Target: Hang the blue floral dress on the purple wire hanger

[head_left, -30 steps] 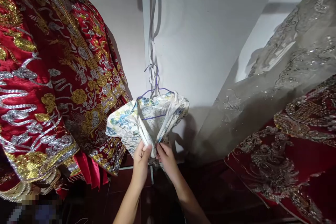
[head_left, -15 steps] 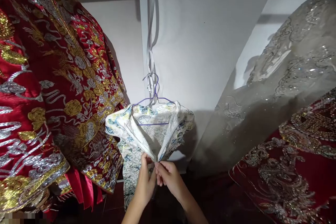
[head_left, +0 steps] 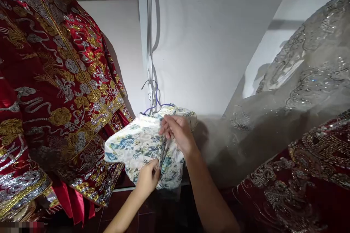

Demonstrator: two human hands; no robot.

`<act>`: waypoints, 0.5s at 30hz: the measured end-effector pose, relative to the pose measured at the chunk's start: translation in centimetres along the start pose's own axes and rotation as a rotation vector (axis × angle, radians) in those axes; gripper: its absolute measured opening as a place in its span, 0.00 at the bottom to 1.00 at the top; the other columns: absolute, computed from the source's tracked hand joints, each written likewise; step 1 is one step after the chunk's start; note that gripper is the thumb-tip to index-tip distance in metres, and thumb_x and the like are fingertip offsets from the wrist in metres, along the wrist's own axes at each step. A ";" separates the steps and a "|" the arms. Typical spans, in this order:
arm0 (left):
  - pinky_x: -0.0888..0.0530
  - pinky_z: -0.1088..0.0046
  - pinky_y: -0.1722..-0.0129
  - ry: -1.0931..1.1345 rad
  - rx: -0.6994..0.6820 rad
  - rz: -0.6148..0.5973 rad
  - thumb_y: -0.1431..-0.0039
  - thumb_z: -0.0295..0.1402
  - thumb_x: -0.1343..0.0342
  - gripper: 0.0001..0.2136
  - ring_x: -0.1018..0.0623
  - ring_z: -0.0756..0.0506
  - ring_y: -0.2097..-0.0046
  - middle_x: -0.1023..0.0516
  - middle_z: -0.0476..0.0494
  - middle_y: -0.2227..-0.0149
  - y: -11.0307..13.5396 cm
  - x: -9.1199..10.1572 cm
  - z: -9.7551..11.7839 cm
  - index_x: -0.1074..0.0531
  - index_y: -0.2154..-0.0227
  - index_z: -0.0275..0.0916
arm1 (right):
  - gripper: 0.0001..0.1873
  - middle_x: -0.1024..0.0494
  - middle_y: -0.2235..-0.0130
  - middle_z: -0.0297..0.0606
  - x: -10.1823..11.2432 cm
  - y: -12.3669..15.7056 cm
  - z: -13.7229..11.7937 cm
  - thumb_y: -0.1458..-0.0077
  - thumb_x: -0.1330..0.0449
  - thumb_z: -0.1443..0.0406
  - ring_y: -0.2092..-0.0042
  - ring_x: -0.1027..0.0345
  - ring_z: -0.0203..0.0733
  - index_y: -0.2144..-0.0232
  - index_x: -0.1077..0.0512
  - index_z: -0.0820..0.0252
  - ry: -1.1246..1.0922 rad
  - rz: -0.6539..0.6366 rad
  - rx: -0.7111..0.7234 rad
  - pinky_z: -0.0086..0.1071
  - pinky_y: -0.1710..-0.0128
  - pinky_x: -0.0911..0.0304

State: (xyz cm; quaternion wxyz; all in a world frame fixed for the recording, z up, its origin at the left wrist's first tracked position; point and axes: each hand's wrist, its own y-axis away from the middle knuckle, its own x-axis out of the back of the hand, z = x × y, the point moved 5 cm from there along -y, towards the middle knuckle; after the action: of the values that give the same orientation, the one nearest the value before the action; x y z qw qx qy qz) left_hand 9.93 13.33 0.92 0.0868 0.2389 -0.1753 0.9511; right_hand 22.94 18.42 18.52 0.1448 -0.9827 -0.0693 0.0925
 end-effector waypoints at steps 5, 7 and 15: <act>0.30 0.68 0.57 0.197 -0.208 0.256 0.35 0.32 0.47 0.19 0.24 0.45 0.59 0.25 0.44 0.60 -3.5 6.9 7.0 0.41 0.42 0.44 | 0.19 0.24 0.79 0.33 -1.4 0.9 0.0 0.39 0.43 0.51 0.82 0.40 0.30 0.73 0.30 0.59 0.049 -0.059 0.004 0.24 0.82 0.47; 0.30 0.66 0.53 0.156 -0.350 0.401 0.33 0.32 0.50 0.22 0.25 0.45 0.56 0.25 0.43 0.59 -4.8 9.9 10.9 0.44 0.38 0.44 | 0.19 0.25 0.80 0.32 -2.0 1.3 -0.2 0.38 0.44 0.52 0.82 0.40 0.31 0.73 0.30 0.59 0.093 -0.107 0.013 0.24 0.81 0.46; 0.33 0.70 0.60 -0.215 -0.481 0.448 0.32 0.33 0.52 0.09 0.28 0.46 0.63 0.28 0.45 0.67 -7.4 14.3 15.0 0.30 0.67 0.39 | 0.19 0.27 0.81 0.32 -2.7 0.9 2.4 0.38 0.45 0.54 0.81 0.43 0.34 0.75 0.29 0.58 0.319 -0.039 0.090 0.28 0.78 0.47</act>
State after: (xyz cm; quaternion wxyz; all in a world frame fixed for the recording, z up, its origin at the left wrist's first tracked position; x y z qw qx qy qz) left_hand 5.69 15.67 22.35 -0.0892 0.2662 -0.4507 0.8474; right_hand 19.97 17.78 16.45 0.1998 -0.9759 -0.0604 -0.0644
